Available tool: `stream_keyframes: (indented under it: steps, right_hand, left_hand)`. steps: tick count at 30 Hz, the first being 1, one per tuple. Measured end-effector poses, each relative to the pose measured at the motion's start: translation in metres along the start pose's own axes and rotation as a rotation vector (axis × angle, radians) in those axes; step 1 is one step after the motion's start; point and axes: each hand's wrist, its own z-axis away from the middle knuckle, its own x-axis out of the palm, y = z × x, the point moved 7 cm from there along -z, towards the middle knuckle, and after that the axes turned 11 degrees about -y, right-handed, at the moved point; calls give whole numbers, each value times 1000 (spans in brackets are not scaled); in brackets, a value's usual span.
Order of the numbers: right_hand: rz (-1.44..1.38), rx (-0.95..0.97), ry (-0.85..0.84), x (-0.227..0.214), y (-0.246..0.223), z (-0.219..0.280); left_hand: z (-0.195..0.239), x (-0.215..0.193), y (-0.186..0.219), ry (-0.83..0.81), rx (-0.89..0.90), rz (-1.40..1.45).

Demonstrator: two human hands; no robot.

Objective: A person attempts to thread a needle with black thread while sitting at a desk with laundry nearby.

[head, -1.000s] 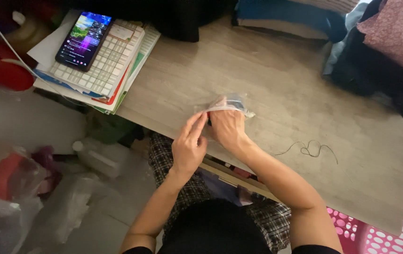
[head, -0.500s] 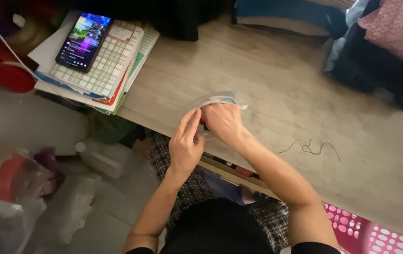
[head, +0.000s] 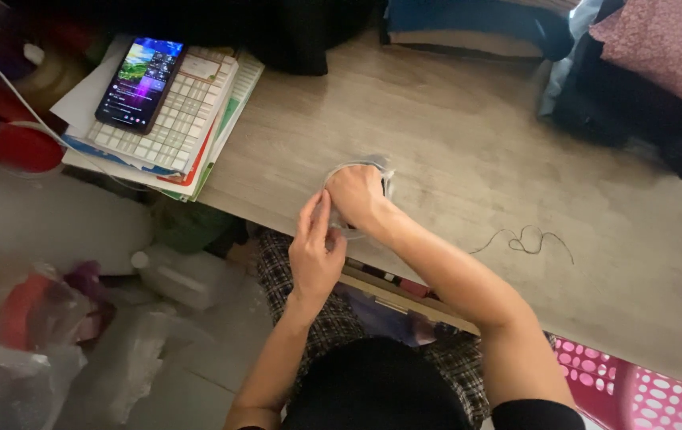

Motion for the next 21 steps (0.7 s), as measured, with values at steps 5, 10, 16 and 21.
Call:
stream_keyframes:
  steps: [5,10,16,21]
  right_hand:
    - [9,-64,-70,5,5,1]
    - [-46,-195,-109,-1,1,3]
    - [-73,-230,-32,-43,6,27]
    - [-346,-166,156,-83,47,53]
  left_hand:
    - [4,7,0,14,21,-5]
    - [0,-3,17,10,23,68]
    - [-8,-14,17,123,30,6]
    - [-48,-28,22,181,129,6]
